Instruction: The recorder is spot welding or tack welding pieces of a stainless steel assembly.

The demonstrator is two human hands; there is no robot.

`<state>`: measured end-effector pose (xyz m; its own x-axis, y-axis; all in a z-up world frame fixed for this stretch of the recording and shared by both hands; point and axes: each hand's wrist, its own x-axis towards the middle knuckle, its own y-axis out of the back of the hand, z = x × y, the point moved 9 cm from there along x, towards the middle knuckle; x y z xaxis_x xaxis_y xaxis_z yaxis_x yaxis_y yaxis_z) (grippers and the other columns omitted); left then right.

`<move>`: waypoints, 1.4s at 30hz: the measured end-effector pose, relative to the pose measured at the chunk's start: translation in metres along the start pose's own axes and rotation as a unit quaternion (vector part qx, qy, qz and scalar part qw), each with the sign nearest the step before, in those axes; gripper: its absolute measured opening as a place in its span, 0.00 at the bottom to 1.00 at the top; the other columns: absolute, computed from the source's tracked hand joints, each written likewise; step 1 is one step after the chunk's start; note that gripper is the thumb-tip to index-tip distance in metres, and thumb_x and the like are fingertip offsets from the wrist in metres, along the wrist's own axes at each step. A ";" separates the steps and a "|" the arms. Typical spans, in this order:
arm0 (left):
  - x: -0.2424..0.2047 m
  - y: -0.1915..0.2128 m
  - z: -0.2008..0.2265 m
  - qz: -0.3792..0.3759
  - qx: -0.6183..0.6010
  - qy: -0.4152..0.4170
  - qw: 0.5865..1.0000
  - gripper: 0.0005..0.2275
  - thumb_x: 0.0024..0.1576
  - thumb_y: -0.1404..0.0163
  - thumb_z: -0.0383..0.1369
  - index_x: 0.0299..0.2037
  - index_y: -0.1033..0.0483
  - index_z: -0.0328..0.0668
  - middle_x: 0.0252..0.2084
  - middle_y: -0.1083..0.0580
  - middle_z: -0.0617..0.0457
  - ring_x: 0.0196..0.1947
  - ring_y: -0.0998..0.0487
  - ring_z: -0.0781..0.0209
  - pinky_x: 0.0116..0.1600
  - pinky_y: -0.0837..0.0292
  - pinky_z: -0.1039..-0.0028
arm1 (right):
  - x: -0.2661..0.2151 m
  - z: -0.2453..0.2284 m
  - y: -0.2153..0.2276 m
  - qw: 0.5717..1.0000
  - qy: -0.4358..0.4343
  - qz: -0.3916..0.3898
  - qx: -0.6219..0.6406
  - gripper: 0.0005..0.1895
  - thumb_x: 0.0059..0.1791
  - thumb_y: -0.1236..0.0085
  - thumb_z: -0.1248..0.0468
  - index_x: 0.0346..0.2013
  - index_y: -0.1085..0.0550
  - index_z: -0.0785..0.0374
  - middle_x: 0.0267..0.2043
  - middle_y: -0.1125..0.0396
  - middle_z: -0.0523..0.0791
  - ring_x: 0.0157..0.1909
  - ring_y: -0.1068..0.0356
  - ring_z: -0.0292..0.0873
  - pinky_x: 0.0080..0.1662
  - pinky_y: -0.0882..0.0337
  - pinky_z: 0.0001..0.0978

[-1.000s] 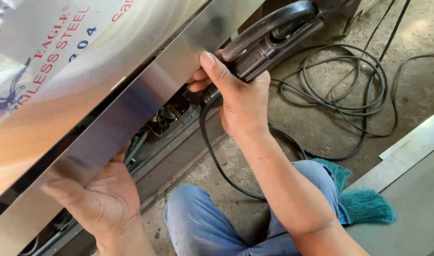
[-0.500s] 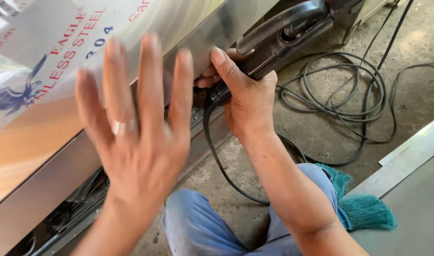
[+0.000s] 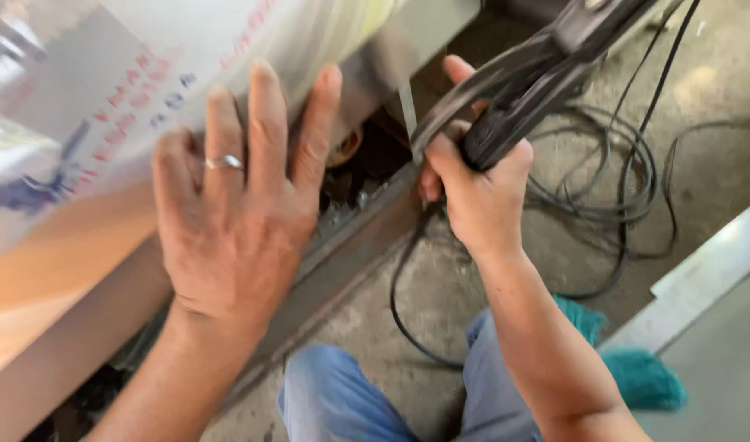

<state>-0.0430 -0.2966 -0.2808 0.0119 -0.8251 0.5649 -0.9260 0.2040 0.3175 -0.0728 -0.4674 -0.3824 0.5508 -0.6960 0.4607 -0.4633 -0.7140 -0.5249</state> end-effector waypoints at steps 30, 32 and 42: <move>-0.010 -0.008 0.010 0.004 0.015 -0.019 1.000 0.20 0.73 0.58 0.29 0.76 0.40 0.49 0.65 0.31 0.47 0.59 0.26 0.55 0.54 0.31 0.68 | -0.019 0.005 -0.008 0.962 0.106 -0.167 -0.187 0.37 0.61 0.43 0.54 0.76 0.53 0.60 0.37 0.30 0.42 0.31 0.29 0.32 0.35 0.26 0.24; -0.008 -0.006 0.008 0.007 0.035 -0.009 0.999 0.23 0.74 0.59 0.28 0.78 0.48 0.51 0.63 0.33 0.47 0.57 0.30 0.55 0.55 0.32 0.68 | -0.029 0.014 0.012 0.983 0.051 -0.150 -0.094 0.27 0.60 0.53 0.47 0.67 0.42 0.59 0.37 0.35 0.39 0.23 0.37 0.27 0.25 0.33 0.17; 0.002 -0.009 0.006 -0.002 0.057 -0.009 0.998 0.26 0.73 0.56 0.22 0.78 0.49 0.53 0.60 0.30 0.44 0.54 0.29 0.55 0.47 0.34 0.69 | -0.058 0.035 0.056 0.974 0.087 -0.058 -0.202 0.16 0.64 0.55 0.54 0.57 0.39 0.65 0.36 0.35 0.43 0.26 0.36 0.31 0.30 0.34 0.21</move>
<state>-0.0374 -0.3029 -0.2872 0.0108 -0.8349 0.5502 -0.9627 0.1401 0.2315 -0.1065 -0.4643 -0.4641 0.5057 -0.5867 0.6325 -0.6603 -0.7350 -0.1539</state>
